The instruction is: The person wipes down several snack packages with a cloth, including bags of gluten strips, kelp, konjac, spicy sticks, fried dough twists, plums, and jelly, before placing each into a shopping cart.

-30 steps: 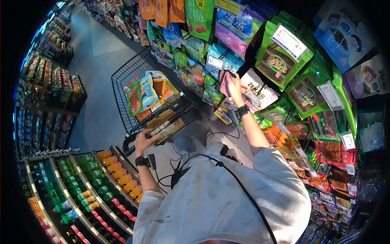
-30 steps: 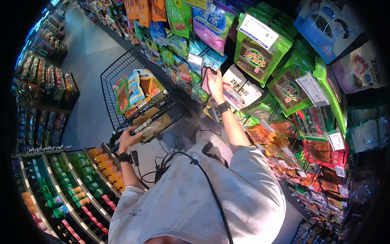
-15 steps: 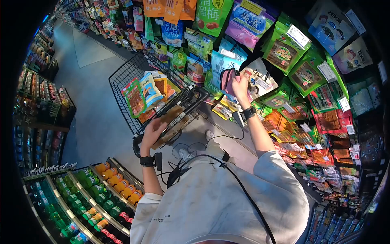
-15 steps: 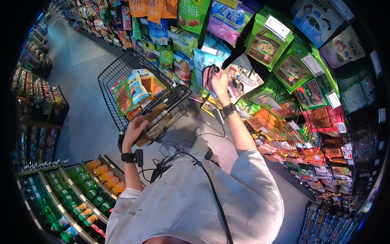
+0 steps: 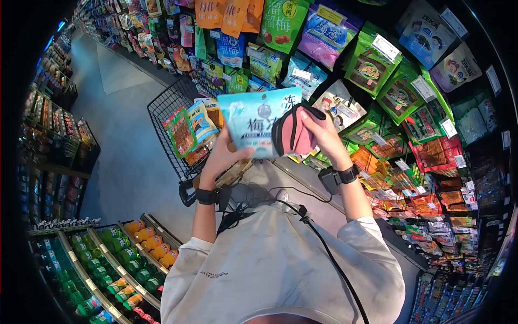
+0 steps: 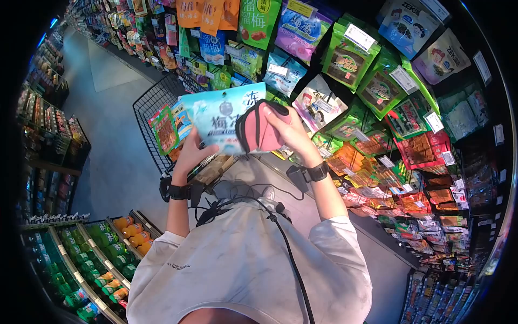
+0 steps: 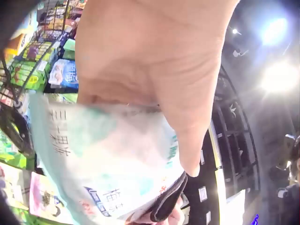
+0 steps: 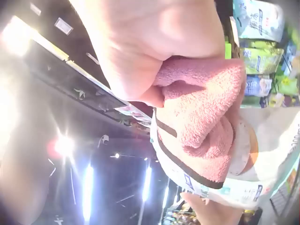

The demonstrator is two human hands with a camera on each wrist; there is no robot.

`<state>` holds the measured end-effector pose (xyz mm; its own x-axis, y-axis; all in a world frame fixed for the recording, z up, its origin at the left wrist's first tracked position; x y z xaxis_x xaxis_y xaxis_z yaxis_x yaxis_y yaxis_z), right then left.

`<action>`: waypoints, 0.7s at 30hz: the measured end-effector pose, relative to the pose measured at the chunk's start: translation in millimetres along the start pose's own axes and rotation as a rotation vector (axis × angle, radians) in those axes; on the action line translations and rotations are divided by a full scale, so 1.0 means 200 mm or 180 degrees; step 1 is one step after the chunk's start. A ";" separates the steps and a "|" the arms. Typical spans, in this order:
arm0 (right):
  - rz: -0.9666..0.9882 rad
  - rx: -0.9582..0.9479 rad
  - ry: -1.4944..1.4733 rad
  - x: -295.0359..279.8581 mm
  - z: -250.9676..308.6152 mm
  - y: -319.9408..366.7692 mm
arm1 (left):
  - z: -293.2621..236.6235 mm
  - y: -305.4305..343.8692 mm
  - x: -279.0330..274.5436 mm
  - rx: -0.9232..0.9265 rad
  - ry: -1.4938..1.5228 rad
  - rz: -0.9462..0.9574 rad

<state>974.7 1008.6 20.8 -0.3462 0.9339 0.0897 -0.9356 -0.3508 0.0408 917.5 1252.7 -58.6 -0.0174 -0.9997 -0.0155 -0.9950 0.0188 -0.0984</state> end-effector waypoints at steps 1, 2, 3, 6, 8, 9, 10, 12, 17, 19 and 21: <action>-0.0037 -0.0016 -0.0206 0.03 0.00 0.02 | -0.05 0.03 0.05 -0.0470 -0.0109 0.0311; -0.0073 0.0008 -0.0408 0.04 -0.04 0.02 | -0.06 0.04 0.08 -0.0595 0.0226 0.0263; -0.0209 0.0125 -0.0888 0.08 -0.01 0.04 | -0.06 0.05 0.11 -0.0726 0.0562 0.0215; -0.0311 0.0210 -0.0868 0.01 -0.07 0.01 | -0.05 0.05 0.19 -0.0892 0.0921 -0.0017; -0.1291 0.0037 -0.0182 -0.25 -0.21 -0.09 | -0.03 0.02 0.21 -0.0849 0.0808 -0.0154; -0.1722 -0.0240 -0.0414 -0.29 -0.13 -0.08 | -0.03 0.00 0.22 -0.0752 0.0768 -0.0218; -0.1756 -0.0592 -0.0423 -0.25 -0.01 -0.06 | -0.04 -0.01 0.23 -0.0648 0.0729 -0.0281; -0.1936 -0.2235 0.0939 -0.13 0.16 -0.02 | -0.07 -0.05 0.27 -0.0519 0.0702 -0.0330; -0.0054 -0.2705 0.2698 0.38 0.16 0.14 | -0.10 -0.09 0.31 0.0125 0.0765 -0.0370; -0.0262 -0.2731 0.2753 0.33 0.19 0.10 | -0.10 -0.08 0.33 -0.0033 0.0610 -0.0402; -0.0981 -0.2353 0.2720 0.18 0.15 -0.02 | -0.14 -0.07 0.38 -0.0255 0.0419 -0.0199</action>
<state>967.5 1041.0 52.8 0.2315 0.8142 -0.5325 -0.7034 -0.2381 -0.6698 928.1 1175.8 -30.9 0.0373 -0.9922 0.1191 -0.9991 -0.0394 -0.0154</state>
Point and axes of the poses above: each hand's wrist, its own y-axis away from the middle knuckle, its own x-axis out of the palm, z = x × y, the point moved 8 cm from there along -y, towards the middle knuckle, and after that the axes turned 4 degrees about -z, right-handed, at the moved point
